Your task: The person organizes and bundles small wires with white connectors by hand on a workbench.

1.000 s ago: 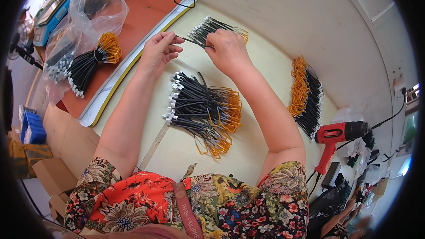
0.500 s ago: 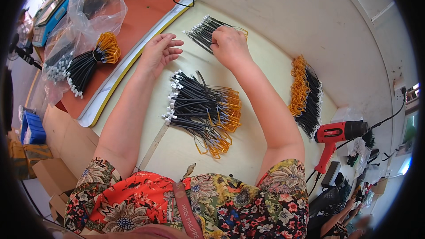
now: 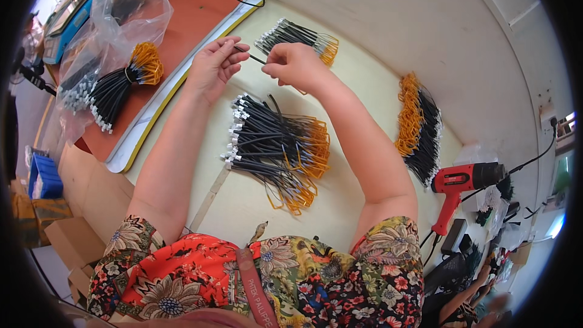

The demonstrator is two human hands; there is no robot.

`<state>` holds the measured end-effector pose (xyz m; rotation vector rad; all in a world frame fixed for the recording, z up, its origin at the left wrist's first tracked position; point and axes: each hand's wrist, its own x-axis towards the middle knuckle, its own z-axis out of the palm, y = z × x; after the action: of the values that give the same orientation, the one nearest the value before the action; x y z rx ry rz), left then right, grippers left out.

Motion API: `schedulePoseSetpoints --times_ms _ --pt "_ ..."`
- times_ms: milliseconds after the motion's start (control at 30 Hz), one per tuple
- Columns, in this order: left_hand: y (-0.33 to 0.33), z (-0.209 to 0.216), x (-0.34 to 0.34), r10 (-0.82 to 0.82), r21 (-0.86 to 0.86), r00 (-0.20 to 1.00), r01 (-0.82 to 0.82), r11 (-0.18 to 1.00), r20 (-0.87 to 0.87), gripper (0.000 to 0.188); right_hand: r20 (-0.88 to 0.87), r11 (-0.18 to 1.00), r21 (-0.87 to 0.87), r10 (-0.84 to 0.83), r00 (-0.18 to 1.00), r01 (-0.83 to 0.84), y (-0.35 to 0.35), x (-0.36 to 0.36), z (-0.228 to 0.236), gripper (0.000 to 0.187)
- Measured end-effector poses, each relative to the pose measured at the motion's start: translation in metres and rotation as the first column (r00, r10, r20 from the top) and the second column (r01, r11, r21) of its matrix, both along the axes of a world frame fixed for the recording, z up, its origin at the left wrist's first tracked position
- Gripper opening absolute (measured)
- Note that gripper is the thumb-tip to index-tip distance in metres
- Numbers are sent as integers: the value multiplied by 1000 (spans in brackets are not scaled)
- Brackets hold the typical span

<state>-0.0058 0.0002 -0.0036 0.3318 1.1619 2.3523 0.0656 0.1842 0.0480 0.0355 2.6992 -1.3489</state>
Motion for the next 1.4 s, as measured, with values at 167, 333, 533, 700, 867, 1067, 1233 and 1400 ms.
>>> schedulePoseSetpoints --times_ms 167,333,533,700,867,1067,1233,1400 --pt "-7 0 -6 69 27 994 -67 997 -87 21 329 903 -428 112 938 42 3 12 18 22" --pt "-3 0 -2 87 -12 988 -89 996 -131 20 315 927 -376 137 939 -9 7 13 10 19" --pt "-2 1 -1 138 -22 978 -143 989 -157 19 201 999 -11 -27 979 30 -10 19 15 18" --pt "-5 4 1 94 2 986 -95 995 -134 19 269 973 -222 -3 963 65 -11 18 20 23" --pt "-3 7 4 26 17 993 -24 1000 -115 19 121 984 -176 52 991 -30 0 7 6 19" --pt "-4 6 2 28 -11 996 -29 1000 -85 16 49 999 -13 -45 998 46 0 4 3 19" --pt "-4 5 2 23 -2 997 -23 1000 -76 20 54 998 34 -49 997 47 -2 5 7 16" --pt "-3 6 3 -16 31 999 17 999 -37 24 32 999 18 -46 998 45 3 4 2 17"
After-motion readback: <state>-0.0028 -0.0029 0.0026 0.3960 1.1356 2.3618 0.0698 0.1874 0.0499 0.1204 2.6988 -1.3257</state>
